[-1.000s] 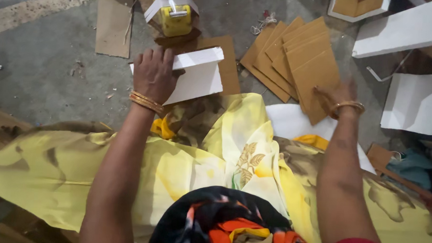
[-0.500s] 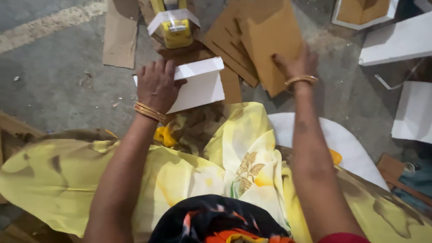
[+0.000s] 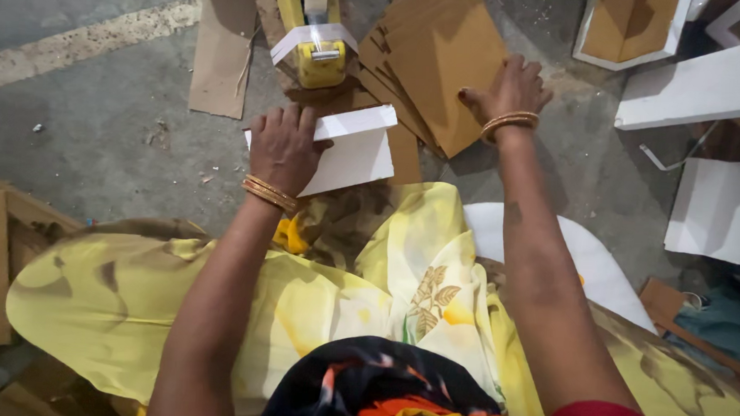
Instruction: The person assembles small cardboard boxes by folding white inserts into brown bases and securing them with a handheld tape dispenser. The person repeatedly picks up inserts, places them into bases, and applies tape to seal the joints.
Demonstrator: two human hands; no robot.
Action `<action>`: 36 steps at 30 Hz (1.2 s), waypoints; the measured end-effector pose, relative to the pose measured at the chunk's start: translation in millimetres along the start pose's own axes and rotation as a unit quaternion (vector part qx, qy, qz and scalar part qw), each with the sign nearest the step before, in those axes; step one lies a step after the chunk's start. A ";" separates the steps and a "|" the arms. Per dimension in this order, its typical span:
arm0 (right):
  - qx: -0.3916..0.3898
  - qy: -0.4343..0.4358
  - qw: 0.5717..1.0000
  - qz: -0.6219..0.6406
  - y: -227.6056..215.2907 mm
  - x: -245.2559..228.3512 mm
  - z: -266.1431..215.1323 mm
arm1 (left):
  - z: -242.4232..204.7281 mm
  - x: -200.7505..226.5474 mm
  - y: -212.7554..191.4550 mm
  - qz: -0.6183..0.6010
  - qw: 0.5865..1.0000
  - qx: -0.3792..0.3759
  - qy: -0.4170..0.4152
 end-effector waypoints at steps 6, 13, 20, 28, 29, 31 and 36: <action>0.089 -0.038 0.993 -0.063 7.1 -7.3 -2.8 | -2.6 -0.2 1.2 -0.007 1.000 -0.008 -0.009; 0.135 -0.207 0.962 -0.118 16.0 -32.6 -22.2 | -7.1 -4.9 4.8 -0.031 1.000 0.004 0.002; 0.226 -0.283 0.929 0.079 -94.3 -43.0 -47.0 | -5.6 -10.0 3.6 -0.048 0.998 -0.017 -0.023; -0.179 -0.395 0.877 0.209 -165.5 -140.9 -122.7 | 9.7 -17.9 2.2 -0.068 0.995 -0.070 -0.030; -0.156 -0.437 0.867 0.183 -153.6 -158.6 -125.9 | 12.8 -18.6 3.7 -0.066 0.993 -0.096 -0.028; -0.093 -0.501 0.850 0.134 -128.2 -185.5 -130.0 | 16.2 -21.1 6.3 -0.061 0.987 -0.148 -0.024; 0.038 -0.498 0.861 0.097 -78.0 -203.9 -113.3 | 24.5 -29.3 11.7 -0.065 0.976 -0.199 -0.059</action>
Point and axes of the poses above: each hand's wrist, its own z-axis towards the middle knuckle, its own y-axis out of the palm, x = y × z, the point moved 2 cm from there along z, towards the middle knuckle, and after that the axes turned 11 degrees about -y, right-handed, at the moved point
